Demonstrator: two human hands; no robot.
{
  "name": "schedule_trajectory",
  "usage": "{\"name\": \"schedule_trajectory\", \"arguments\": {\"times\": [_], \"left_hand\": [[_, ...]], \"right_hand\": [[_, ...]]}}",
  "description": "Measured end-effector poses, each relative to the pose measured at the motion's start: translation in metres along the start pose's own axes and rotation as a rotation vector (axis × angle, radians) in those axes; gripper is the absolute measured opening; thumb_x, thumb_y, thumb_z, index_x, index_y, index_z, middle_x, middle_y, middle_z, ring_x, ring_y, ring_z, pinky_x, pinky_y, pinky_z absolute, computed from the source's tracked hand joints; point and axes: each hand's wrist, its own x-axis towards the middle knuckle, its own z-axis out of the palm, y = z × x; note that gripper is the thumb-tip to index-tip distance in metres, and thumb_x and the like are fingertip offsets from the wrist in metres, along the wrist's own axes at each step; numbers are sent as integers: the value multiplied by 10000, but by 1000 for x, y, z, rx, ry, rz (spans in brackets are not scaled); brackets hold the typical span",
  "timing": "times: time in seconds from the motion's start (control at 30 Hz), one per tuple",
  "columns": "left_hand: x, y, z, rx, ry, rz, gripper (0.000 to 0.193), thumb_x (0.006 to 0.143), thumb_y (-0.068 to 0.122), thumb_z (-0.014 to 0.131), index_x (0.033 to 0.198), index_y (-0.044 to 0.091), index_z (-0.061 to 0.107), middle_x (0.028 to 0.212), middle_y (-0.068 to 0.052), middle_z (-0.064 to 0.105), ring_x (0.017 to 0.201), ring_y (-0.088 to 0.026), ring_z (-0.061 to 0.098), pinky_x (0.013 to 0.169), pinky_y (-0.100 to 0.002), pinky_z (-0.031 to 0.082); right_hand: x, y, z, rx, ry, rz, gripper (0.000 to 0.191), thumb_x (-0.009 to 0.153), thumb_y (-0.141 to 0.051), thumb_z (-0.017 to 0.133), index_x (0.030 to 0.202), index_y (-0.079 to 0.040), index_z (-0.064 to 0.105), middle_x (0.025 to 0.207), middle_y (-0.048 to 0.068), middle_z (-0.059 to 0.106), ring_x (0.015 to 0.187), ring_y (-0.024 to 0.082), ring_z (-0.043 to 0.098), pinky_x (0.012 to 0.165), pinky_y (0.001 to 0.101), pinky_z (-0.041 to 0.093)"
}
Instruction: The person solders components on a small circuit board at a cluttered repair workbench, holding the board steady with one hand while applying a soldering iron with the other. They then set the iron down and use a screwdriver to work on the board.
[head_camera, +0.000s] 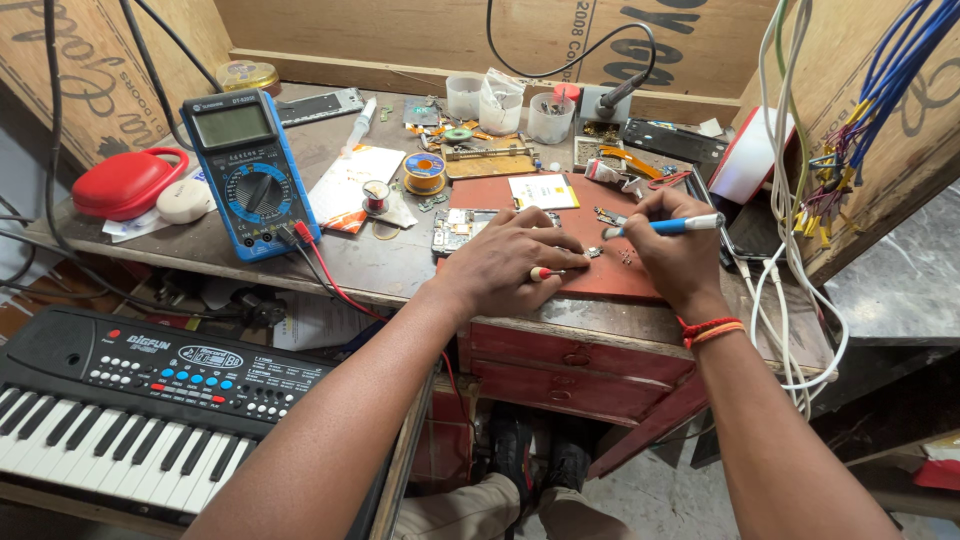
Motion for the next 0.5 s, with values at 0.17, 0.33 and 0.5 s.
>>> {"name": "schedule_trajectory", "arguments": {"times": [0.17, 0.33, 0.5], "left_hand": [[0, 0, 0, 0, 2, -2, 376, 887, 295, 639, 1251, 261, 727, 1331, 80, 662, 1244, -234, 528, 1080, -435, 414], [-1, 0, 0, -10, 9, -4, 377, 881, 291, 642, 1247, 264, 730, 1325, 81, 665, 1247, -230, 529, 1082, -431, 413], [0, -1, 1, -9, 26, 10, 376, 879, 292, 647, 1244, 263, 732, 1327, 79, 666, 1242, -236, 532, 1096, -432, 415]], "right_hand": [[1, 2, 0, -11, -5, 4, 117, 860, -125, 712, 835, -14, 687, 687, 22, 656, 594, 62, 578, 524, 240, 451], [1, 5, 1, -19, -35, -55, 132, 851, -134, 720, 830, -8, 686, 710, 22, 664, 623, 65, 601, 557, 232, 476], [2, 6, 2, -15, -74, -50, 147, 839, -142, 728, 810, -7, 679, 714, 28, 671, 624, 71, 602, 560, 241, 476]]}}
